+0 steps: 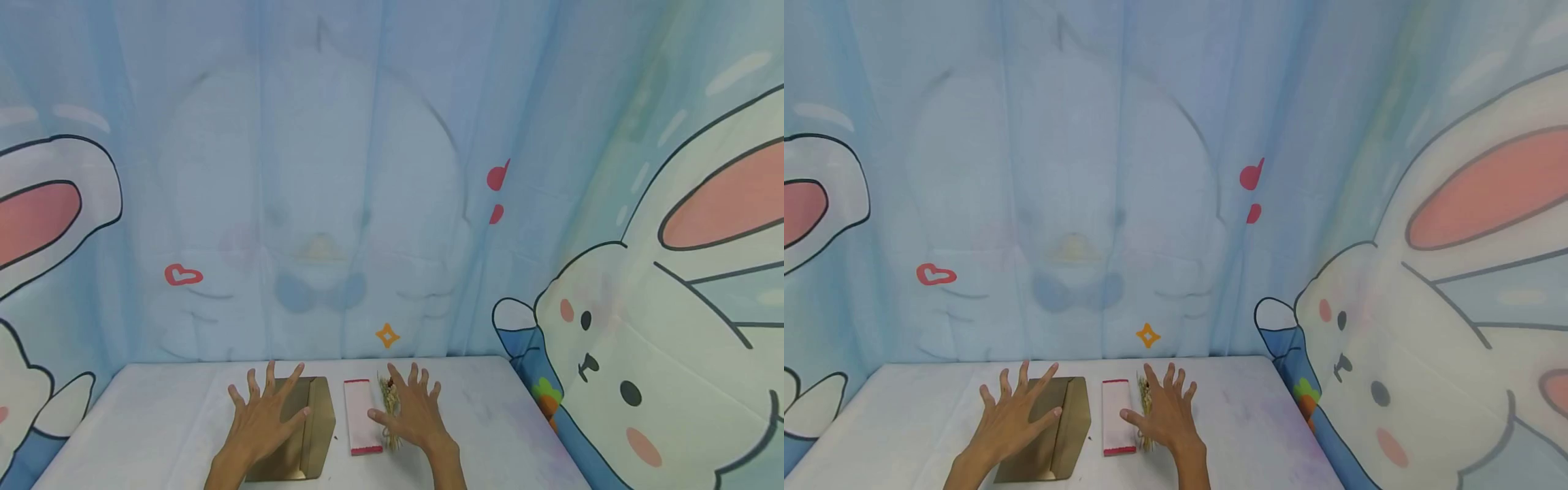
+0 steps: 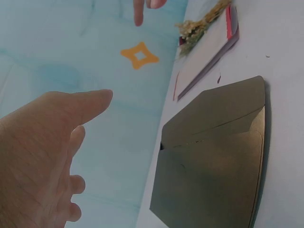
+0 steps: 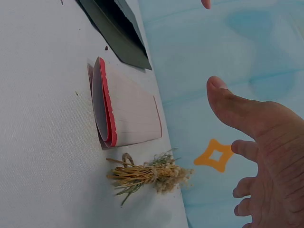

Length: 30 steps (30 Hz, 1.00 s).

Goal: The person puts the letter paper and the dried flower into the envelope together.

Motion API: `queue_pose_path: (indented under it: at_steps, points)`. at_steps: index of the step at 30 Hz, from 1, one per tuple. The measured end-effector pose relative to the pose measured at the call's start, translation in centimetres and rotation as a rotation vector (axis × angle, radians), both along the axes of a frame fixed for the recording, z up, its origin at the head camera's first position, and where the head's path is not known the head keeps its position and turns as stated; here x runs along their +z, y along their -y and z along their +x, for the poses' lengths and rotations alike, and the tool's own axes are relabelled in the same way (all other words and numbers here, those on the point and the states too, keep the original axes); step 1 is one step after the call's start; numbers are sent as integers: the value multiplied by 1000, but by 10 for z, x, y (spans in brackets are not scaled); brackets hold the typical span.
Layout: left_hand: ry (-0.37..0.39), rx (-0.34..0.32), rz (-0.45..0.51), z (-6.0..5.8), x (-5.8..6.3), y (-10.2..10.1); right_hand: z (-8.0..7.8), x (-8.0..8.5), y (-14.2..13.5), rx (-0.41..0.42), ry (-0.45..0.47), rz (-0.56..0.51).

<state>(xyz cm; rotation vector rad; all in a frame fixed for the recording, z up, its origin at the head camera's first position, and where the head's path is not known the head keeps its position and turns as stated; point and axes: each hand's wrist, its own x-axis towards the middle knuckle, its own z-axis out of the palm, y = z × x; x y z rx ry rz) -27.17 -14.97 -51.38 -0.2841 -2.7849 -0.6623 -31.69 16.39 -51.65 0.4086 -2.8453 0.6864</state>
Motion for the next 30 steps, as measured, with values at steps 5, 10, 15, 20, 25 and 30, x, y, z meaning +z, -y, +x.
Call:
queue_pose_path:
  at_steps: [5,10,15,20,25,30]
  points:
    - [-5,1,0,2,-3,0,2,-1,0,7,7,-14]
    - [-26,-4,-10,4,-4,-2,1,-4,-1,6,-6,-29]
    - [-49,-12,-11,4,-1,-4,-4,-3,0,-4,-41,-41]
    - [-44,-11,-39,4,-3,-5,-5,-3,2,0,-58,-47]
    - [-31,-16,-51,5,-7,-6,-3,-1,6,5,-76,-89]
    - [20,-26,-43,6,-12,-7,-2,-4,12,-25,-159,-139]
